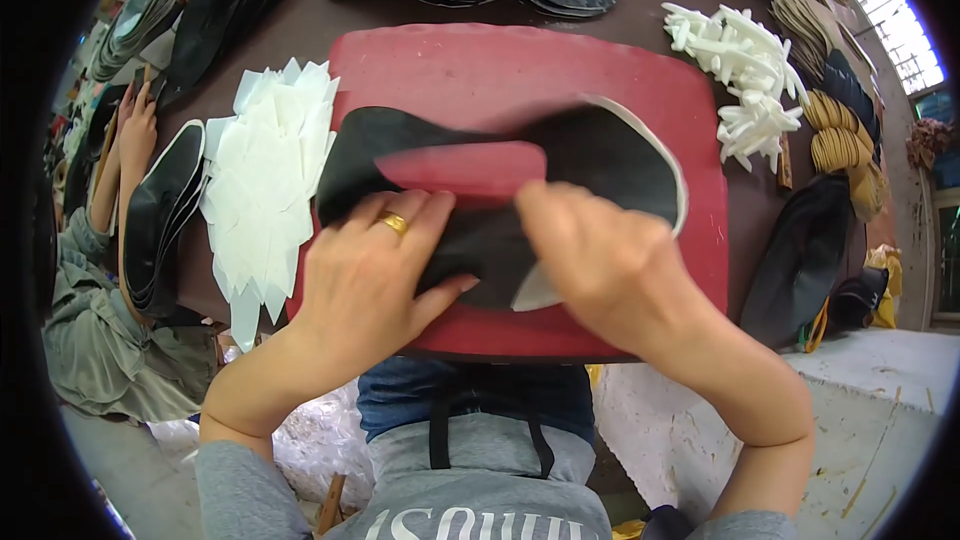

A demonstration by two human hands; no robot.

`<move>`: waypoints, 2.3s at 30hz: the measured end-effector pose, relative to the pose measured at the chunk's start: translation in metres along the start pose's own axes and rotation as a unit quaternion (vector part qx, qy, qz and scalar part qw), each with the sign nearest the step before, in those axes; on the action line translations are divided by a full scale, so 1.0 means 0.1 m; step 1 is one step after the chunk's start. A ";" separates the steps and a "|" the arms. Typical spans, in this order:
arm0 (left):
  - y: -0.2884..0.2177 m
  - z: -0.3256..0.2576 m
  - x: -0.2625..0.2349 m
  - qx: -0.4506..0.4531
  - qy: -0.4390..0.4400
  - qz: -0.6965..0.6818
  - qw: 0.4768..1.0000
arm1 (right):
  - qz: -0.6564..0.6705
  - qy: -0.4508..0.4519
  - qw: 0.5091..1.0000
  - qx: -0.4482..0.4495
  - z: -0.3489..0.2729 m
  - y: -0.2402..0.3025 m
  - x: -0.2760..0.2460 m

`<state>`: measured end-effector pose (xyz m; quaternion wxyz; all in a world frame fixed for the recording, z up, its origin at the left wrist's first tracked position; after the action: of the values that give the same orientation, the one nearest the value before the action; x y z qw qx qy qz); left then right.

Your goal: The recorder is assembling shoe components by manually attaching white fabric linings into black shoe uppers.

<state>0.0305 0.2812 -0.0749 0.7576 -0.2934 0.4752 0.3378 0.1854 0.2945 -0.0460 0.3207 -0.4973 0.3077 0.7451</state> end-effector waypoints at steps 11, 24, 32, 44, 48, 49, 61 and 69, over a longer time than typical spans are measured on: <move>0.26 -0.36 0.12 0.120 -0.057 -0.016 0.991 | -0.028 -0.058 0.983 -0.170 -0.31 -0.08 0.29; 0.21 -0.41 0.23 0.056 0.121 -0.022 0.991 | -0.034 0.092 0.979 -0.181 -0.39 -0.42 0.36; 0.03 -0.31 0.21 0.092 0.109 0.014 0.990 | -0.022 0.240 0.961 -0.133 -0.51 -0.32 0.34; -0.07 -0.29 0.15 0.067 0.118 0.092 0.987 | -0.033 0.134 0.989 -0.059 -0.35 -0.06 0.39; 0.01 -0.52 0.12 0.033 0.193 0.064 0.979 | -0.022 0.132 0.989 -0.057 -0.73 -0.22 0.36; -0.07 -0.47 0.13 0.030 0.192 0.068 0.979 | -0.021 0.129 0.990 -0.061 -0.78 -0.14 0.31; -0.71 0.18 -0.02 0.222 0.100 0.017 0.970 | 0.068 0.057 0.991 0.098 -1.07 -0.53 -0.13; -0.78 0.13 -0.22 0.251 0.057 -0.008 0.966 | -0.020 0.057 0.993 0.102 -0.94 -0.91 -0.37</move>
<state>0.0915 0.2390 -0.0403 0.7811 -0.1166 0.5850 0.1845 0.3184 0.2701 -0.0539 0.3666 -0.5099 0.3901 0.6734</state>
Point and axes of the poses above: each hand's wrist, its own z-axis towards the middle knuckle, its own x-axis out of the palm, y = z × x, the point moved 5 cm from there along z, towards the middle knuckle, and after that the axes turned 7 degrees about x, right-handed, at the moved point
